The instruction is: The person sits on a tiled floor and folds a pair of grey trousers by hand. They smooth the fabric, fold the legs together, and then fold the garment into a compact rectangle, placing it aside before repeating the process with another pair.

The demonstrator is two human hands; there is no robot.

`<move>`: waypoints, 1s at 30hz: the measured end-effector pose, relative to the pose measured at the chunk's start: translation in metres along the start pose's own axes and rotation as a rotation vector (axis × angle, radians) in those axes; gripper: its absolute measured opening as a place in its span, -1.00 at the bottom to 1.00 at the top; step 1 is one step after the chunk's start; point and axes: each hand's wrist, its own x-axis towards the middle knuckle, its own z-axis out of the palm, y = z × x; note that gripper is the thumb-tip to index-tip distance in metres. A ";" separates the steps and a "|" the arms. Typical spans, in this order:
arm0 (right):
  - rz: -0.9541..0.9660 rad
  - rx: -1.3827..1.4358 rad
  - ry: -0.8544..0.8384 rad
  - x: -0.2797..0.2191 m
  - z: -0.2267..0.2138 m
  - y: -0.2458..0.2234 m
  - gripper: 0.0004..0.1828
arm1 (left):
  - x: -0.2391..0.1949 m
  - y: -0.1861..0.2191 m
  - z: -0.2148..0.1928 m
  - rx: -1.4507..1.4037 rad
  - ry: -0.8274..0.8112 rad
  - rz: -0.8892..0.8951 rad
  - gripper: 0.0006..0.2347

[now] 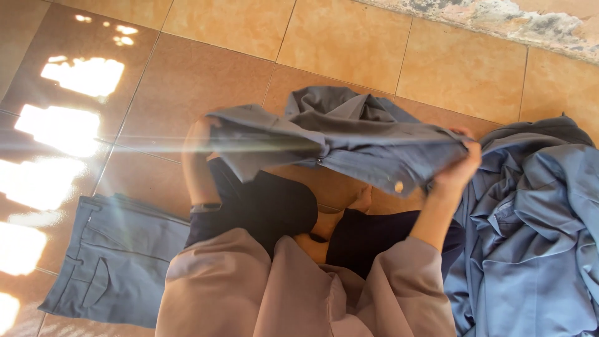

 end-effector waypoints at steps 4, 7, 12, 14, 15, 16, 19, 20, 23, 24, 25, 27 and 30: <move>0.202 0.131 0.006 0.054 -0.078 0.113 -0.85 | 0.035 0.031 0.092 -0.637 0.081 -0.354 -0.64; 0.165 -0.486 0.021 0.026 -0.078 0.152 0.05 | -0.014 0.021 0.139 -0.623 -0.182 -0.225 0.03; -0.366 -1.112 -0.014 0.006 -0.058 0.145 -0.17 | -0.052 0.056 0.159 -0.142 0.111 0.123 -0.19; -0.597 -1.291 0.004 0.008 -0.060 0.150 -0.37 | -0.037 0.035 0.166 0.164 0.273 0.269 -0.31; -0.627 -1.345 -0.034 0.005 -0.055 0.153 -0.58 | -0.036 0.033 0.172 0.319 0.400 0.457 -0.34; -0.657 -1.398 -0.073 0.001 -0.050 0.156 -0.71 | -0.036 0.031 0.177 0.474 0.525 0.644 -0.36; -0.733 -1.414 -0.168 -0.036 -0.012 0.172 -0.33 | -0.041 0.041 0.193 0.689 0.331 0.549 -0.14; -0.734 -1.413 -0.170 -0.042 -0.008 0.182 -0.33 | -0.034 0.027 0.198 0.689 0.333 0.548 -0.14; -0.128 -1.358 -0.044 -0.050 -0.004 0.212 0.19 | -0.014 -0.006 0.211 0.803 0.277 0.576 -0.29; 0.016 -1.413 0.012 -0.046 -0.009 0.219 0.24 | -0.011 -0.012 0.215 0.887 0.340 0.624 -0.38; 0.161 -1.462 0.069 -0.041 -0.015 0.226 0.30 | -0.007 -0.018 0.220 0.971 0.401 0.673 -0.45; 0.133 -1.487 0.061 -0.028 -0.044 0.241 0.22 | -0.022 -0.016 0.220 0.958 0.419 0.670 -0.47; 0.070 -1.539 0.038 -0.024 -0.061 0.244 0.00 | -0.048 0.004 0.219 0.945 0.511 0.711 -0.48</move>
